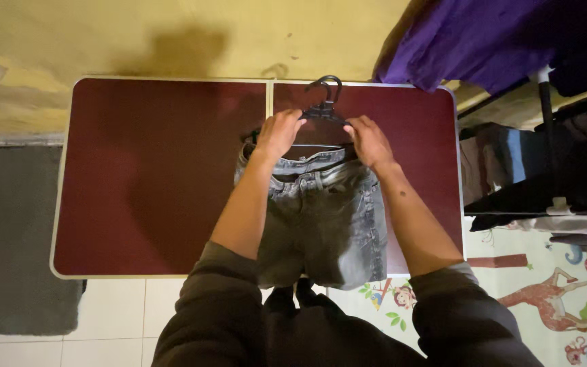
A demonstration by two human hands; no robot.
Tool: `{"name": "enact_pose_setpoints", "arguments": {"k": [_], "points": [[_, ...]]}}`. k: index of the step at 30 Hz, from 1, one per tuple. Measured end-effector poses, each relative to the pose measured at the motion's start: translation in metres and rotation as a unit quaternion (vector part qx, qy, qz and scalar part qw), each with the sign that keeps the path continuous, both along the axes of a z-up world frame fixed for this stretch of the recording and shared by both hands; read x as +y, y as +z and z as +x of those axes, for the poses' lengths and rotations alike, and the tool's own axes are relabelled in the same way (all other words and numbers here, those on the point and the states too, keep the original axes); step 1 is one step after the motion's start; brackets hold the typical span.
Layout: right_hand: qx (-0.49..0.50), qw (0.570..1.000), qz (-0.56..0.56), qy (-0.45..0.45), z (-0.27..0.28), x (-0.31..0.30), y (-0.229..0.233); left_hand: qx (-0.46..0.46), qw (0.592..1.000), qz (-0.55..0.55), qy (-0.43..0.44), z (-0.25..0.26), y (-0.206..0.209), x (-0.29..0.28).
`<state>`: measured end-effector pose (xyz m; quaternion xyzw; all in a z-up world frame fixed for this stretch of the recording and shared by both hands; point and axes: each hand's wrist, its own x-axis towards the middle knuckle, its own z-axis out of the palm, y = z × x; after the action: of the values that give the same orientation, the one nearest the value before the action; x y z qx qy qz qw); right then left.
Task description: The person sorts through garments on a clothes rack, selects a pair of jeans on a hanger, and removes them. Then, the person lays the jeans on a table and smooths them out by hand.
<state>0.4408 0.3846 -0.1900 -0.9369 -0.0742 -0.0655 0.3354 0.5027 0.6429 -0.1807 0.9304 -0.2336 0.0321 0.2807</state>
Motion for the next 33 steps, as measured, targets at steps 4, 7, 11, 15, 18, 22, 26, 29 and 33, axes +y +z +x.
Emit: {"name": "enact_pose_setpoints", "arguments": {"k": [4,7,11,15,18,22,26,29,33], "points": [[0.051,0.998,-0.022,-0.033,0.001,0.007,-0.006,0.024,1.0,0.011,0.002,0.008,-0.022,-0.001],[0.061,0.997,-0.006,-0.036,0.0,0.01,-0.01,0.06,0.998,0.027,0.012,0.007,-0.034,0.001],[0.041,0.999,-0.001,-0.031,0.001,0.012,-0.014,0.064,0.997,0.019,0.032,0.006,-0.046,0.002],[0.048,0.998,-0.005,-0.03,-0.003,0.018,-0.019,0.018,0.999,0.018,0.038,0.003,-0.057,0.006],[0.045,0.998,-0.019,-0.03,-0.004,0.016,-0.023,0.026,0.998,0.03,0.046,-0.002,-0.056,0.007],[-0.006,1.0,-0.008,-0.008,-0.006,0.012,-0.025,-0.063,0.995,0.042,0.066,0.0,-0.06,0.006],[0.045,0.999,0.005,-0.016,-0.01,0.015,-0.011,-0.033,0.997,0.026,0.071,-0.006,-0.056,0.009],[0.043,0.999,0.027,0.009,-0.015,0.021,0.004,-0.017,0.999,-0.003,0.05,-0.013,-0.04,0.011],[0.023,0.995,0.089,0.049,-0.019,0.038,0.015,0.026,0.999,-0.021,0.021,-0.026,-0.023,0.009]]}}
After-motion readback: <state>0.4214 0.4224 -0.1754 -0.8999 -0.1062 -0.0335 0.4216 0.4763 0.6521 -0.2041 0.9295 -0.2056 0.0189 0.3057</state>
